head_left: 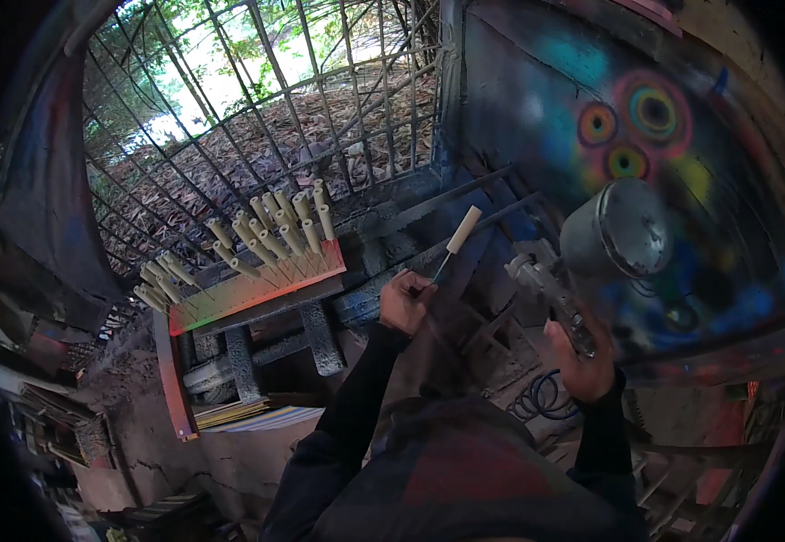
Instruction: The person repeatedly picks up cylindrical wooden rollers from a multi-tiered wooden rack and sprays them with a handheld spray gun. The person holds each roller by its metal rod, applies a coat of paint, and returns it to the rack. This process is repeated for multiple rollers in a continuous loop.
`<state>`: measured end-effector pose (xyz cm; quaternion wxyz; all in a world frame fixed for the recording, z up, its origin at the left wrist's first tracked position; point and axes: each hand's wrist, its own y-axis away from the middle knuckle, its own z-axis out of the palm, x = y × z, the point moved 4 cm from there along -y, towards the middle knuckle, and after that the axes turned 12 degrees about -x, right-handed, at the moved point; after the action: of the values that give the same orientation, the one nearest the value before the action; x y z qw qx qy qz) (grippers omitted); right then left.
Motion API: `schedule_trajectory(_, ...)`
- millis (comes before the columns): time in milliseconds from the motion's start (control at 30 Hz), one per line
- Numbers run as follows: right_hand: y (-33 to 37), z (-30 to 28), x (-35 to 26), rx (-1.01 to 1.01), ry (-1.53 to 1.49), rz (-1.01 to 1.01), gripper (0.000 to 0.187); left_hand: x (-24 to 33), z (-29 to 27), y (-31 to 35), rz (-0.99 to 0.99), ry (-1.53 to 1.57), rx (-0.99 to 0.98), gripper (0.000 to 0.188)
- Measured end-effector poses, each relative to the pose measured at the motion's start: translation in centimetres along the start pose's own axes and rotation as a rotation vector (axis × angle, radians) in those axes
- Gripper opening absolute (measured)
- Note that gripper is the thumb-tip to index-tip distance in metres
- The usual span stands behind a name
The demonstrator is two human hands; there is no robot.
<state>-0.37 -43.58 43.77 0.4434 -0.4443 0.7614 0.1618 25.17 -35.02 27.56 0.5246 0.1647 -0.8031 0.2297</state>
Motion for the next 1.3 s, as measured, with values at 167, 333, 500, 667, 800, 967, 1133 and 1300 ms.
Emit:
schedule_trajectory(167,0.4,-0.3,0.2,0.056,0.059,0.013,0.038,0.0,-0.1,0.1,-0.042,0.005,0.006,0.009)
schedule_trajectory(333,0.9,0.8,0.2,-0.114,-0.083,-0.009,0.039,0.9,-0.2,-0.3,-0.008,-0.039,0.016,0.008)
schedule_trajectory(500,0.2,0.2,-0.2,-0.111,-0.100,0.043,0.038,0.7,-0.3,-0.6,0.002,-0.082,0.023,0.007)
schedule_trajectory(667,-0.3,-0.6,1.6,0.087,-0.062,-0.020,0.028,0.0,-1.0,0.4,0.006,-0.061,0.064,0.008)
schedule_trajectory(800,-0.9,0.8,4.9,0.128,-0.019,-0.041,0.018,0.1,-2.9,3.7,0.034,-0.016,0.141,0.010)
schedule_trajectory(967,0.1,7.0,8.3,0.212,-0.431,0.190,0.025,-1.7,-8.9,10.4,-0.095,0.194,0.393,0.006)
schedule_trajectory(1133,1.2,12.5,9.1,0.213,-0.451,0.252,0.024,-8.6,-18.1,15.1,-0.167,0.148,0.681,0.006)
schedule_trajectory(1300,1.3,15.9,8.8,0.144,-0.299,0.339,0.019,-12.7,-25.9,15.0,-0.161,0.123,0.762,0.010)
